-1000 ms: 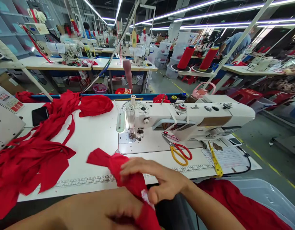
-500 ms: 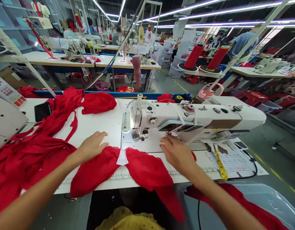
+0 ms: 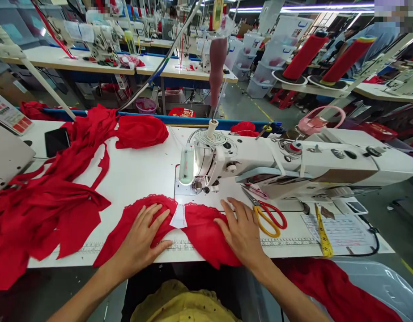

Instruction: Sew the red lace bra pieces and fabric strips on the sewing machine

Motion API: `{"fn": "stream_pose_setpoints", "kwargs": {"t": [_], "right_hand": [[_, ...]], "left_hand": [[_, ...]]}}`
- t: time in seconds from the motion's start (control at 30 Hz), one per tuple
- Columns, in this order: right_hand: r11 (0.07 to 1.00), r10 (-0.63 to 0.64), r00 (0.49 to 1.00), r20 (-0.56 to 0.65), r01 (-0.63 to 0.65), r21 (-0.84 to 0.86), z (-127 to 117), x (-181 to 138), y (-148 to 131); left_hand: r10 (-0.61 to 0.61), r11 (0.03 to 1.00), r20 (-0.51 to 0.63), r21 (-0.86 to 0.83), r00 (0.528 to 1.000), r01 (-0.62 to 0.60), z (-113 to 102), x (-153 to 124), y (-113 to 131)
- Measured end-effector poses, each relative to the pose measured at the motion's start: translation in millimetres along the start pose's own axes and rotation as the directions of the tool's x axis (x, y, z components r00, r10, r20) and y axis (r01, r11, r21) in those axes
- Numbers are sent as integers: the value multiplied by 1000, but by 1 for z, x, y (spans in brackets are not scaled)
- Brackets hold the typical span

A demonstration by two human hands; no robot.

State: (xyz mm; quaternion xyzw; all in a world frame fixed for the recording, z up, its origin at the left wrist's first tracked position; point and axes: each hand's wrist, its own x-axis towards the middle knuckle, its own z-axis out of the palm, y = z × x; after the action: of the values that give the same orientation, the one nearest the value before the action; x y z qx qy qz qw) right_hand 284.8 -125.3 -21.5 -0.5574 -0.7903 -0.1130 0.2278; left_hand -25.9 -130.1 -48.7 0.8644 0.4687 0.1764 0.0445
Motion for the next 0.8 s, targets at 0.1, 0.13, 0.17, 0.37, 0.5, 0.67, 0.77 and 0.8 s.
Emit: {"fn": "stream_pose_setpoints", "kwargs": {"t": [0.1, 0.13, 0.17, 0.37, 0.5, 0.67, 0.77, 0.8], "right_hand": [[981, -75, 995, 64, 62, 181, -12, -2, -25], [958, -146, 977, 153, 101, 270, -16, -7, -34], [940, -212, 947, 242, 129, 316, -18, -13, -43], [963, -262, 842, 471, 199, 180, -33, -41, -35], [967, -256, 904, 343, 239, 91, -49, -10, 9], [965, -239, 970, 34, 241, -105, -78, 36, 50], [949, -315, 947, 53, 316, -12, -78, 27, 58], [932, -361, 928, 88, 361, 23, -74, 19, 59]], "left_hand": [[90, 996, 20, -11, 996, -90, -7, 17, -6], [119, 993, 15, 5, 993, -119, -10, 20, -6], [145, 989, 8, 40, 989, -145, -14, 22, -6], [175, 906, 84, 376, 981, -193, -35, 8, 1], [162, 905, 118, 378, 980, -195, -47, 13, -10], [74, 930, -175, 369, 982, -4, -80, 36, -29], [118, 938, -183, 344, 976, -49, -96, 32, -42], [154, 939, -132, 329, 979, -103, -98, 26, -48]]}}
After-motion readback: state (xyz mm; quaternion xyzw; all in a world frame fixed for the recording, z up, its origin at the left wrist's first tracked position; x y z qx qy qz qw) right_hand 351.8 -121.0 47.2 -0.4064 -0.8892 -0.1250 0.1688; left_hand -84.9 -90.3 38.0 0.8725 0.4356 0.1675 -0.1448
